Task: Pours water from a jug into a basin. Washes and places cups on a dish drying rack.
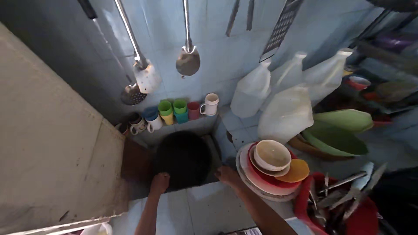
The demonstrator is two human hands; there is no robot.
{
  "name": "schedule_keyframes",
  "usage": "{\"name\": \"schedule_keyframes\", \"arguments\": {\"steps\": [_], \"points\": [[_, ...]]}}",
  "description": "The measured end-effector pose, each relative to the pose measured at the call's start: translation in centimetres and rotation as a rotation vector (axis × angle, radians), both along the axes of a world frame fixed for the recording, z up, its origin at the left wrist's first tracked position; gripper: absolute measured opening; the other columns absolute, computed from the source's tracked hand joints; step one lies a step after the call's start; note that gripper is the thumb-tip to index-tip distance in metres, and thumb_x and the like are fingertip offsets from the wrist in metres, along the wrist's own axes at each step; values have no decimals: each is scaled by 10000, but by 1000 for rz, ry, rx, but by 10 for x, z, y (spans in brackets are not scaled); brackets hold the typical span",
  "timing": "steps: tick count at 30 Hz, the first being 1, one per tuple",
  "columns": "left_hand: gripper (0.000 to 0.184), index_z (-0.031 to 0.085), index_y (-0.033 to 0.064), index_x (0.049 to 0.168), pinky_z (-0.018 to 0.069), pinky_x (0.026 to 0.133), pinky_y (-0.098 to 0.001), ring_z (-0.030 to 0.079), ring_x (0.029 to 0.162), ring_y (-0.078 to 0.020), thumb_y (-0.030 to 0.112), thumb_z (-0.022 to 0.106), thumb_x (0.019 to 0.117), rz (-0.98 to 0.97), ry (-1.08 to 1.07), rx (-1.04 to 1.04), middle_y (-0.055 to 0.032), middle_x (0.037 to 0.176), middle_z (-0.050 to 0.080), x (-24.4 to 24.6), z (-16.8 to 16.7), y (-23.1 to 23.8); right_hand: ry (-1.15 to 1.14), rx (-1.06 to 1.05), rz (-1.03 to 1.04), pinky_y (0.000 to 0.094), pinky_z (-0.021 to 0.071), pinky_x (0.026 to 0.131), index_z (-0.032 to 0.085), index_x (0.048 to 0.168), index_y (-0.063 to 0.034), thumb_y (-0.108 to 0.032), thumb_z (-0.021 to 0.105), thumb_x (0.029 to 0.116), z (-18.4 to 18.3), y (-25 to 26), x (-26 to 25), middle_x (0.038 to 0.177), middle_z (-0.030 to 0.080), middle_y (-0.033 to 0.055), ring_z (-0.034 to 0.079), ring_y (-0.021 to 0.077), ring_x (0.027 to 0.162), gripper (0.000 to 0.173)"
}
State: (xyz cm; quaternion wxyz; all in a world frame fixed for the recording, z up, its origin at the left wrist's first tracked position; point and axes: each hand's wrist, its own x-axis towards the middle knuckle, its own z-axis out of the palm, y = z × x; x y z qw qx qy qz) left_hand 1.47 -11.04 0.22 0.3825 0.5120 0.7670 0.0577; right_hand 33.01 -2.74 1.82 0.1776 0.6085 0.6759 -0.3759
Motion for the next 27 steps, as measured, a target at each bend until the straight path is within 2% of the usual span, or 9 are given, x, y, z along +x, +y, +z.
{"name": "schedule_keyframes", "arguments": {"steps": [4,8,14,18,19,20,22,24,27], "points": [[379,636,22,1332,465,1082,-514,625,1238,-339,273,485,1091,77,-27,36,-208,1297,661,-9,-24,-25,-115,28,-70,617,422,1082,618,1374,-72,-396,469,1070,0,-18,-10,1419,599,201,551,386,1342,468],[414,620,96,1371,471,1072,-540,607,1275,-321,346,439,1096,42,61,0,-160,1351,644,0,-20,-27,-180,57,-87,622,403,1095,622,1371,-65,-368,527,1045,1,-24,-14,1409,603,217,545,392,1345,456],[431,630,132,1358,484,1048,-556,613,1265,-322,409,441,1087,85,19,17,-148,1337,652,-1,-21,-26,-248,141,-72,602,431,1079,640,1353,-81,-529,364,1084,-9,-23,-19,1362,642,208,580,379,1315,592],[478,622,158,1380,473,1070,-558,583,1307,-310,481,476,1059,78,48,16,-126,1399,617,4,-17,-26,-214,178,-63,601,438,1075,634,1369,-78,-501,394,1085,-11,-25,-16,1353,646,219,587,397,1302,563],[509,613,178,1398,451,1094,-561,547,1350,-311,520,471,1049,40,72,21,-120,1450,580,5,-19,-28,-214,180,-63,600,438,1075,637,1361,-72,-495,394,1087,-10,-26,-16,1348,649,221,589,398,1300,560],[549,599,201,1425,390,1149,-561,472,1422,-307,563,442,1044,-15,97,29,-105,1513,527,7,-22,-29,-214,184,-65,599,439,1072,643,1354,-68,-485,396,1089,-10,-27,-16,1347,650,221,591,396,1298,552],[623,531,246,1500,167,1250,-575,255,1553,-289,631,350,1044,-129,123,6,-43,1616,423,7,-25,-28,-207,186,-78,590,449,1063,664,1323,-65,-465,407,1088,-8,-27,-18,1337,659,212,601,382,1289,530],[671,475,231,1544,45,1253,-620,132,1587,-295,649,305,1048,-180,114,-63,-20,1659,351,7,-25,-25,-197,182,-87,585,459,1052,678,1297,-67,-458,429,1080,-8,-29,-18,1325,668,201,609,373,1280,512],[734,496,178,1524,-44,1236,-657,144,1584,-305,678,270,1037,-184,195,-130,-44,1643,379,10,-29,-19,-183,187,-70,569,463,1050,686,1288,-78,-483,399,1082,-5,-31,-16,1316,676,188,613,359,1277,538]]}}
